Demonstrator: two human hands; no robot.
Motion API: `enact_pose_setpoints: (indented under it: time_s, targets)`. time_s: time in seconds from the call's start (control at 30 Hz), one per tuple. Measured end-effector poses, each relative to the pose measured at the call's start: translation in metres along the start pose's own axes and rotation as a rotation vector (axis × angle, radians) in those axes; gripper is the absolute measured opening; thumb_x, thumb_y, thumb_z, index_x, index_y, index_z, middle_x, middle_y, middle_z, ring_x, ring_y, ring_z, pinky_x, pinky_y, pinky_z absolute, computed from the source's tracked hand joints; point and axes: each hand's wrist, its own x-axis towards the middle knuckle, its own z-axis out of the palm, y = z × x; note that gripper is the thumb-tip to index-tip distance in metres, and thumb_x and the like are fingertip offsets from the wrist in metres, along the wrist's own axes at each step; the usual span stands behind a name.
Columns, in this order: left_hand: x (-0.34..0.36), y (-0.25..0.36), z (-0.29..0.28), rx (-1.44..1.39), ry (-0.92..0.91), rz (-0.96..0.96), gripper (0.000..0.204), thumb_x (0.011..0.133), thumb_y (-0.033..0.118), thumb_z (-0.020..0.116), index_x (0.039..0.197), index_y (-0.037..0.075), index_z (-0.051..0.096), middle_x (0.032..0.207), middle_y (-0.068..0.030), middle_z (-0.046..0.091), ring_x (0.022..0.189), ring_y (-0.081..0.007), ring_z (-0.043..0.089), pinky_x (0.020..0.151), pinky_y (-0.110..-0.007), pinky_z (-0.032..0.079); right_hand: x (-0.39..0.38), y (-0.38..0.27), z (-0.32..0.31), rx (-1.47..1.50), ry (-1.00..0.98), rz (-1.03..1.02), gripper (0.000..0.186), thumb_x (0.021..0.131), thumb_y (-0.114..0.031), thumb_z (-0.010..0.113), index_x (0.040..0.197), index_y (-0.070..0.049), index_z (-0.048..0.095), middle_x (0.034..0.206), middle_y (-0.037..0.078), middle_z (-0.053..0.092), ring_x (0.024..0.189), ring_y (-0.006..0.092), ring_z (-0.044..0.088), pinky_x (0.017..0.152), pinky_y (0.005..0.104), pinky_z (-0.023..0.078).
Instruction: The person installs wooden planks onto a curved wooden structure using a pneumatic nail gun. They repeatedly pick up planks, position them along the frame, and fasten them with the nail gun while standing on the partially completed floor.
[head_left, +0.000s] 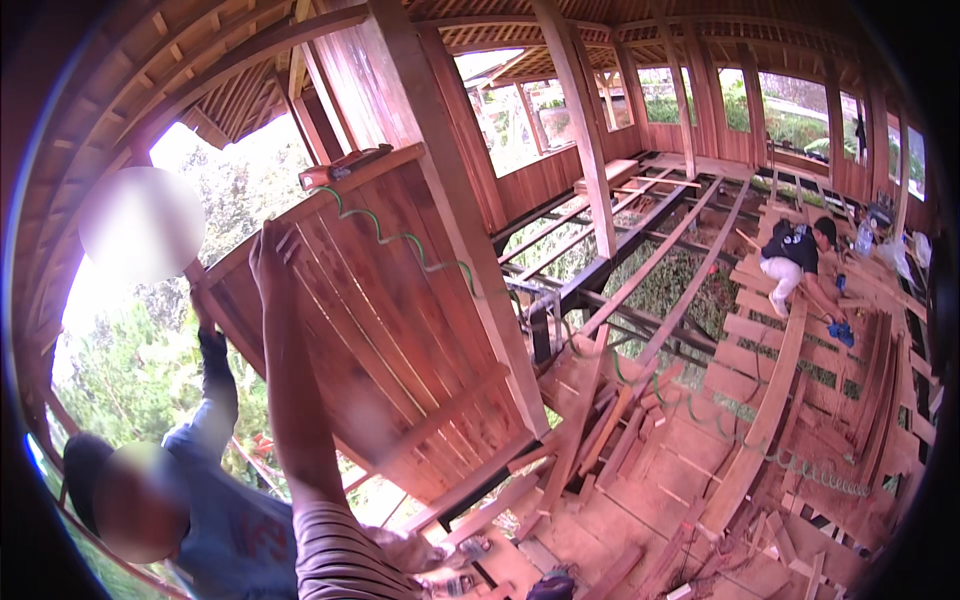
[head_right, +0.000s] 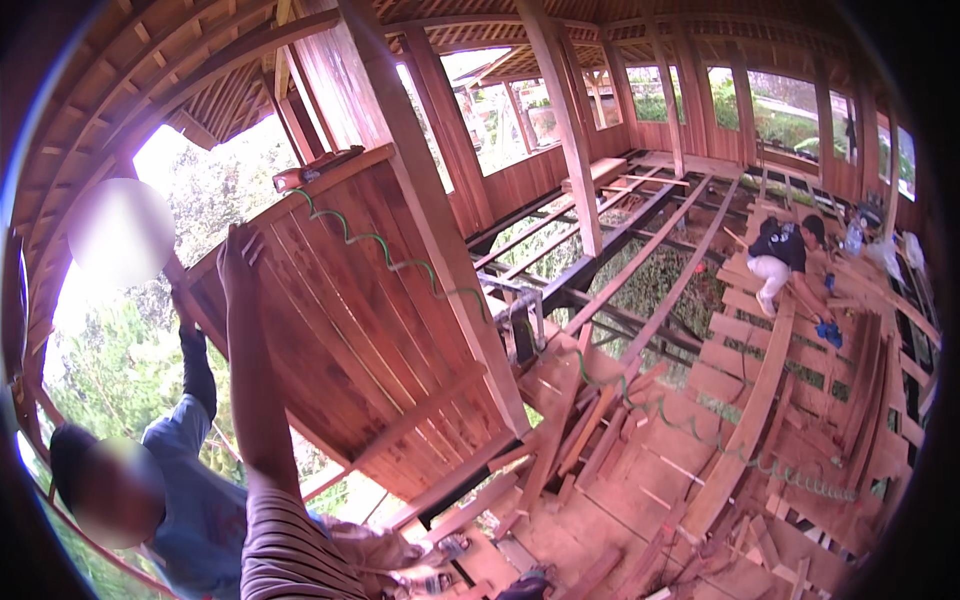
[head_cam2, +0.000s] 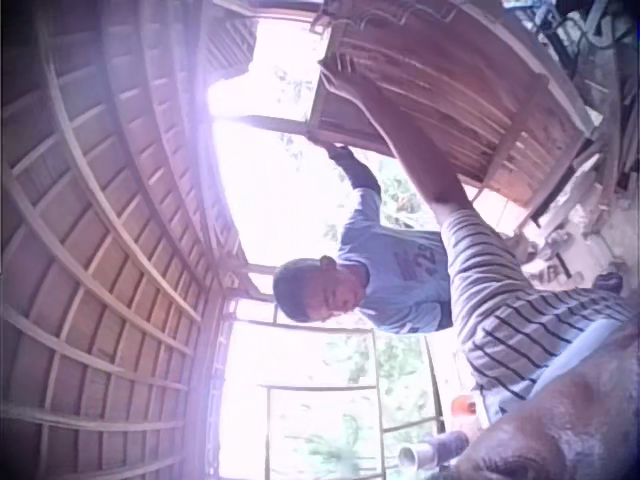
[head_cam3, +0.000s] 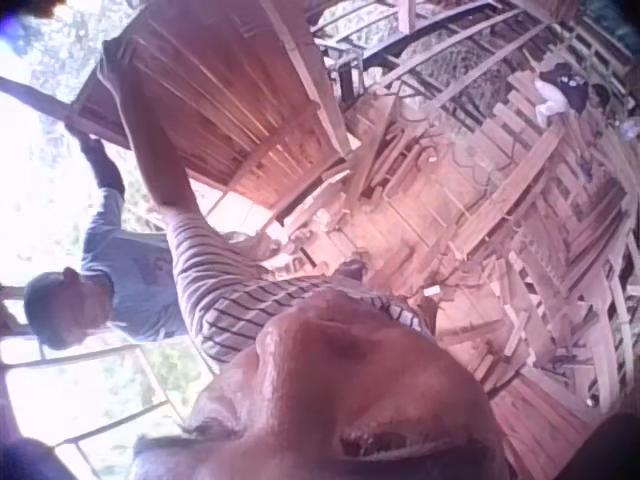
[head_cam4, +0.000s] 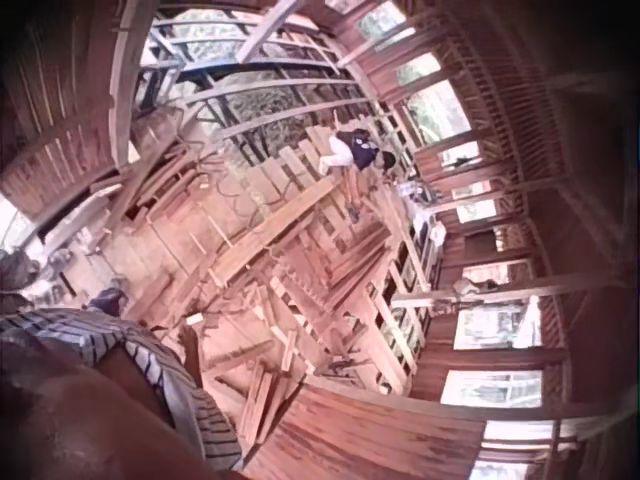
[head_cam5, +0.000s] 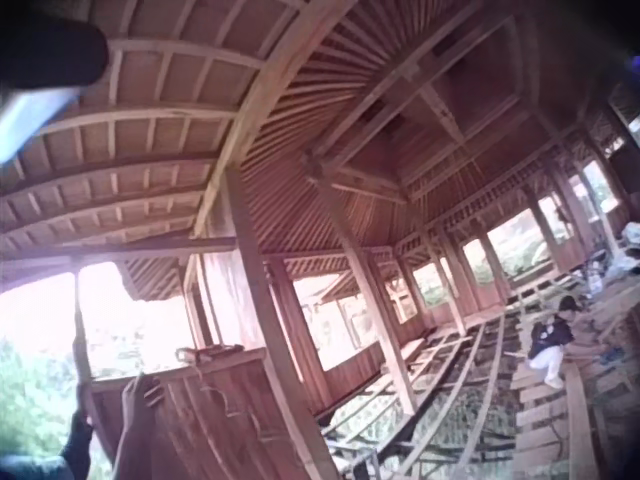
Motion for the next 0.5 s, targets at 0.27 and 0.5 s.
enact_pose_setpoints:
  time_s: [0.27, 0.5]
  targets:
    - [0.274, -0.134, 0.010, 1.093, 0.309, 0.220, 0.095, 0.075, 0.074, 0.064, 0.129, -0.003, 0.057, 0.130, -0.0248, 0.059, 0.126, -0.0361, 0.054, 0.107, -0.044, 0.040, 0.054, -0.049, 0.053, -0.239, 0.261, -0.102, 0.069, 0.093, -0.050, 0.056, 0.149, -0.013, 0.038, 0.140, 0.025, 0.049, 0.127, 0.0395, 0.050, 0.103, 0.0452, 0.042]
    - [0.343, -0.233, 0.100, 1.356, -0.004, 0.154, 0.087, 0.076, 0.069, 0.065, 0.128, 0.000, 0.057, 0.129, -0.0238, 0.058, 0.125, -0.0359, 0.053, 0.107, -0.046, 0.039, -0.034, -0.068, 0.108, 0.059, 0.348, 0.399, 0.055, 0.082, -0.044, 0.071, 0.111, 0.002, 0.065, 0.084, 0.015, 0.072, 0.076, 0.0285, 0.070, 0.077, 0.0418, 0.057]
